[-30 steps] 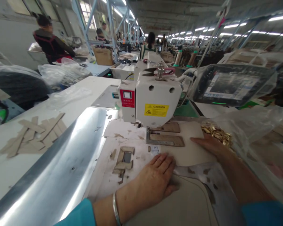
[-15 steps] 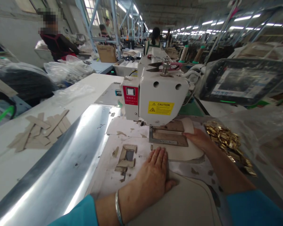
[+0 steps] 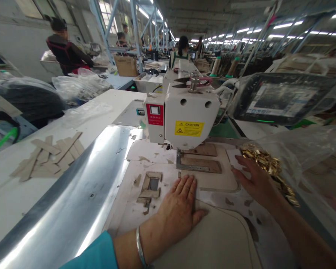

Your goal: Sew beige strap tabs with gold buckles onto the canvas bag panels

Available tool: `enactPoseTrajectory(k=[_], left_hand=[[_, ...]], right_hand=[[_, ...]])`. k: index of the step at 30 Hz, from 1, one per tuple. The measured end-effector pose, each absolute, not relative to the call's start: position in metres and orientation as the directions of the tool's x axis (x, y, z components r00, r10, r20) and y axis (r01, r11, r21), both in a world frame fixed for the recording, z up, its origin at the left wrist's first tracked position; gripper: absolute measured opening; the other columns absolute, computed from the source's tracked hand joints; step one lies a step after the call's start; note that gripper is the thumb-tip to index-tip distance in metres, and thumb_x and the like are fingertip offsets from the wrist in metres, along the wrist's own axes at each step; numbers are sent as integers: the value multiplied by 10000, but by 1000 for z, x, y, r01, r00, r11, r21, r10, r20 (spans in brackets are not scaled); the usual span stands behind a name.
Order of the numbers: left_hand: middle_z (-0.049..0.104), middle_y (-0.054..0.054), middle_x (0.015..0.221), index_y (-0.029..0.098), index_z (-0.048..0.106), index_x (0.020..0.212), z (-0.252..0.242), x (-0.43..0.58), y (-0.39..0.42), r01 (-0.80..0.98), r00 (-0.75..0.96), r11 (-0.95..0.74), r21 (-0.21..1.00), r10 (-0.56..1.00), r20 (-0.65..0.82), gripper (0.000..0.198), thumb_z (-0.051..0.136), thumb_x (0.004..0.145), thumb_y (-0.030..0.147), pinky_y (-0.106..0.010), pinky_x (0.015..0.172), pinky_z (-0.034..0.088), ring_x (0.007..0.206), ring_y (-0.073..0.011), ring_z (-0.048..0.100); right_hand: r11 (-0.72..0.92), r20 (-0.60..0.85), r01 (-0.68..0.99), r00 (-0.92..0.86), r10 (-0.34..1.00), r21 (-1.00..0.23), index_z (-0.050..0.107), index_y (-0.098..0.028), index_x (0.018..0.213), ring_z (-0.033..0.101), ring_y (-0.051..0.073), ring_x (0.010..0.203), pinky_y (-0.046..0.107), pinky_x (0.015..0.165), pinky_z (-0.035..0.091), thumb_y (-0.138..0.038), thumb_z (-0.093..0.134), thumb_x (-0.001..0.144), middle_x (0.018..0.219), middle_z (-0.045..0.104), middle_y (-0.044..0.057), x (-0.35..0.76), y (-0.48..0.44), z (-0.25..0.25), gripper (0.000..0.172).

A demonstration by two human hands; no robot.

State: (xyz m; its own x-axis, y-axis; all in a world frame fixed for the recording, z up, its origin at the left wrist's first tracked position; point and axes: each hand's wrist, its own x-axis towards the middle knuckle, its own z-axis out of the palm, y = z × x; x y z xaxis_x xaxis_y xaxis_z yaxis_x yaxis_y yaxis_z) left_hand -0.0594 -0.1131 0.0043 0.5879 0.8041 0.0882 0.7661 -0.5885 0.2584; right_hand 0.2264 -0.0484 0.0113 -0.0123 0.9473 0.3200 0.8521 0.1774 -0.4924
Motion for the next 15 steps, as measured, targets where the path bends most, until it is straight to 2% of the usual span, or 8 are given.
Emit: enactPoseTrajectory(k=[2,5,8,11,15], left_hand=[[266,-175,1555,38,280,1490,5,-60,-113,769,585,-586,257,806,86,786,320,954,612,-449,1176,256,1445,-309,248],[292,-175,1547,51,300,1483,4,-60,-112,766,586,-596,241,801,122,786,341,945,623,-436,1174,262,1436,-299,277],[328,-181,1531,54,323,1471,2,-60,-110,768,588,-607,204,795,153,776,380,938,616,-440,1160,293,1420,-298,315],[369,-207,1502,30,353,1448,1,-60,-107,761,604,-632,150,773,194,778,408,930,608,-473,1126,344,1399,-317,354],[393,-216,1485,25,375,1432,-2,-60,-105,744,625,-659,106,744,238,753,409,935,589,-495,1096,384,1380,-329,384]], right_hand=[[313,310,856,-191,931,-411,614,-201,1200,629,271,1116,437,992,494,-379,507,904,1239,642,125,236,-72,5,361],[444,293,837,-358,886,-320,597,-192,1270,518,264,1284,457,1090,422,-315,472,942,1360,576,116,242,-98,-8,372],[464,296,864,-399,868,-196,508,-162,1394,412,272,1372,493,1120,382,-292,467,952,1457,480,121,239,-110,-17,462],[464,292,881,-421,859,-94,477,-134,1426,397,271,1382,487,1119,387,-276,447,963,1472,456,131,235,-114,-18,485],[434,271,900,-410,871,-32,444,-146,1455,373,272,1396,485,1121,379,-271,438,967,1495,422,119,232,-114,-12,504]])
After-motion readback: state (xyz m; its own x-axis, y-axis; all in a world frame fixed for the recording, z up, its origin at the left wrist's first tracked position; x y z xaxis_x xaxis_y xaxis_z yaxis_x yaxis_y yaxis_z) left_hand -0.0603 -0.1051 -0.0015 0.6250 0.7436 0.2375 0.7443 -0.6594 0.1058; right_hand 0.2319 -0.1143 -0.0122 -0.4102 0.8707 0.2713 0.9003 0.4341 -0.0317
